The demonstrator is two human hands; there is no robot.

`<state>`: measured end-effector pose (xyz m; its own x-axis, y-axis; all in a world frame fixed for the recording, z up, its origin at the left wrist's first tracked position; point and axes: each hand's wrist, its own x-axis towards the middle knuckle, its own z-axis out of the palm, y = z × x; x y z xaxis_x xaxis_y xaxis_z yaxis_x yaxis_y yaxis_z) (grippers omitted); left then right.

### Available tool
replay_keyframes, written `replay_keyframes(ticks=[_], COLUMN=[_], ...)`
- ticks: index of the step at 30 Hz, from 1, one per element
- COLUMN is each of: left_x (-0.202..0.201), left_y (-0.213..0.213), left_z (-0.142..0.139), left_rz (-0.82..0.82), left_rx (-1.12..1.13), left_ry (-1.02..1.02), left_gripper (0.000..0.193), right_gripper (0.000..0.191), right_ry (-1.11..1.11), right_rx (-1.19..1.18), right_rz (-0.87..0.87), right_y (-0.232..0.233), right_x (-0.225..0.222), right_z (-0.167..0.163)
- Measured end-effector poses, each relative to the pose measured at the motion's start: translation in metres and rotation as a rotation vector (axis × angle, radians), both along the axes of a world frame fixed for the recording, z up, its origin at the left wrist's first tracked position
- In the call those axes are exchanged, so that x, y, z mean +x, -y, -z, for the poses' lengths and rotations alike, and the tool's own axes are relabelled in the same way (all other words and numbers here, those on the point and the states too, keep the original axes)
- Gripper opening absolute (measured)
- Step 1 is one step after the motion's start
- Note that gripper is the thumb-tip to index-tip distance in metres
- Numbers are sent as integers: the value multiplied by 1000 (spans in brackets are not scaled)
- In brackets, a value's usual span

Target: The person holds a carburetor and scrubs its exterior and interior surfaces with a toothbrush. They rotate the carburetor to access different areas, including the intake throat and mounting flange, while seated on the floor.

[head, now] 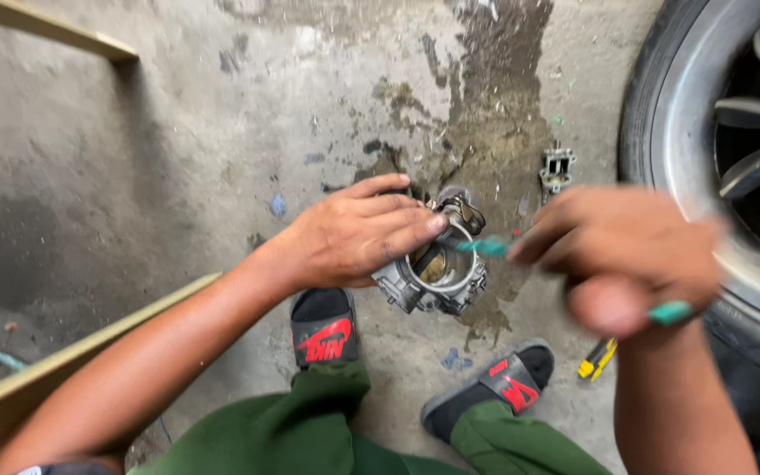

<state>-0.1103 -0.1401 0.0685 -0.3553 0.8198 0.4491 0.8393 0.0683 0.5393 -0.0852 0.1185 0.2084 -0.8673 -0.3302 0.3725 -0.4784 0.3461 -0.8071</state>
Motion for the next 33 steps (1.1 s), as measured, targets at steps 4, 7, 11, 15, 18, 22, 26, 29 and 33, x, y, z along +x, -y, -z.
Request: replay_keyframes(ticks=[4,7,11,15,18,22,26,29,33], left_x=[9,15,19,20,20,13,9,10,8], left_y=[2,1,-3,-9,-13,-16,-15,-13,-9], left_z=[4,4,0,-9,-16,-20,-20,-19,-14], left_rz=[64,147,167,156,138,144,130,121,89], left_rx=[68,67,177,178,151,225,219,199,172], left_ry=[145,192,241,148,65,-34,-128,-137,-194], left_gripper=[82,97,93,75,55,52,57,61,60], right_gripper=[70,74,74,72,71,67,56,51,58], right_ry=[39,145,282,258,234,259,55,-14,103], right_rx=[-29,147,27,-269,-238,-308,-323,-242,-73], right_rz=[81,-207,-170,-3,-65,-31,-213,-184,-82], right_y=[-10,-16,-22,-24,-21,-19,-26,-34,-27], right_x=[-10,-5,-1,-6,-3,1,5,14,27], right_z=[1,5,13,13,8,4,7,6,-11])
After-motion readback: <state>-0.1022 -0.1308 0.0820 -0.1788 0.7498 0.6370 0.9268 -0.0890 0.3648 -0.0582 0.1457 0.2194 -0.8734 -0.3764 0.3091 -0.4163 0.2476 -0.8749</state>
